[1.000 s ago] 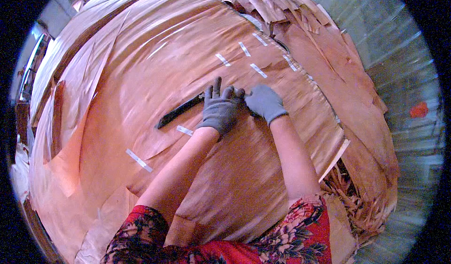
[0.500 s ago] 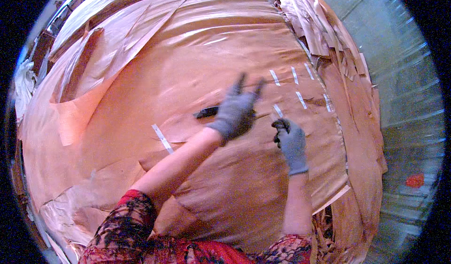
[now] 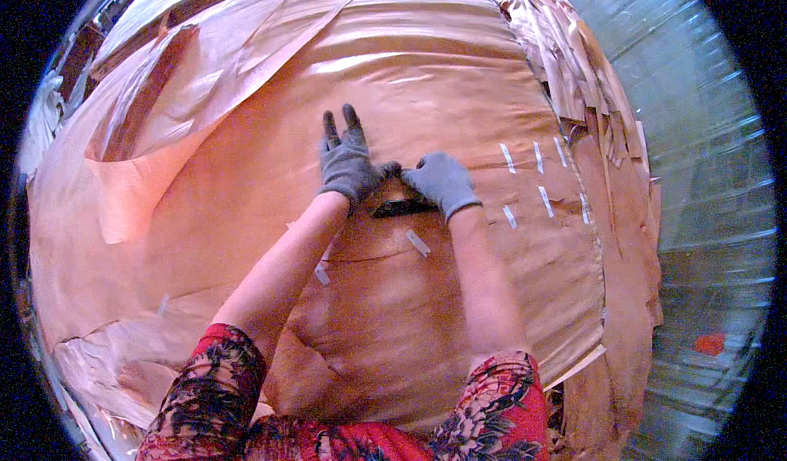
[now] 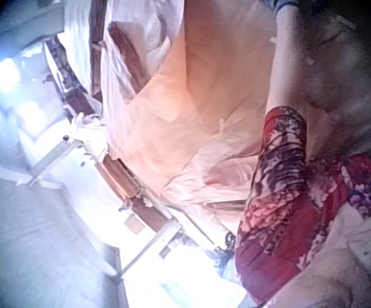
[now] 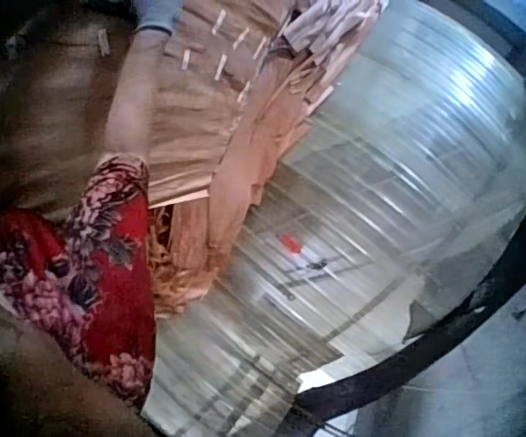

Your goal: The person applies thin, translucent sheets of material onto a large curved wooden surface. They smooth the sheets by hand, use a utility knife to trim excess material, and secure the edges with strips of white tape.

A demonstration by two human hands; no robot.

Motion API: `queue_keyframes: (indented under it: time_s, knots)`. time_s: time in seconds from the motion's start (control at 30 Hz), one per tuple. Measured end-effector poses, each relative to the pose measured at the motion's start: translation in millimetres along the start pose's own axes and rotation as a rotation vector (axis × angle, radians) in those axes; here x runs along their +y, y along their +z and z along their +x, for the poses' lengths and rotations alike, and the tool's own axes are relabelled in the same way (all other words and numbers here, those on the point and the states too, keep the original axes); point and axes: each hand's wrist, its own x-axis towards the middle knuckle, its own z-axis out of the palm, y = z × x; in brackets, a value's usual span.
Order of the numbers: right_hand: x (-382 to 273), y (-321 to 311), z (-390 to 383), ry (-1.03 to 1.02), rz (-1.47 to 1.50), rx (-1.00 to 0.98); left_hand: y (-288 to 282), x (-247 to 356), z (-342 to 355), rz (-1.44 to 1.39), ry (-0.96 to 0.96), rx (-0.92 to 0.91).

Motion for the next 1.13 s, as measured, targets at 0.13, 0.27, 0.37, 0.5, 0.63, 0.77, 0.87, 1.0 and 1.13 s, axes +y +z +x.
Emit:
queue_keyframes:
  time_s: [0.13, 0.27, 0.37, 0.5, 0.63, 0.77, 0.87, 1.0, 1.13]
  knots:
    - [2, -17, -4, 0.064, -0.021, -0.175, -6, 4, 10, 0.075, -0.035, -0.183]
    - [17, -12, -2, -0.076, 0.030, -0.156, 2, 13, 29, 0.082, 0.038, -0.165]
    - [27, -1, 1, -0.249, 0.056, -0.087, 37, 28, 36, -0.148, 0.222, -0.020]
    - [20, 6, -21, -0.289, -0.061, 0.125, 54, 40, 30, 0.129, 0.328, -0.053]
    - [18, 12, -58, -0.322, 0.224, 0.409, 50, 45, 31, 0.140, 0.344, -0.059]
    - [28, 12, -96, -0.053, 0.997, 0.005, 45, 22, 35, -0.119, 0.298, 0.023]
    - [26, 48, -105, -0.127, 0.871, 0.083, 21, 15, 14, -0.399, 0.214, 0.093]
    - [23, 48, -97, -0.030, 1.149, -0.057, -47, -32, -53, -0.129, 0.333, 0.201]
    - [5, 46, -98, 0.044, 1.122, -0.044, -65, -70, -119, 0.090, 0.239, 0.165]
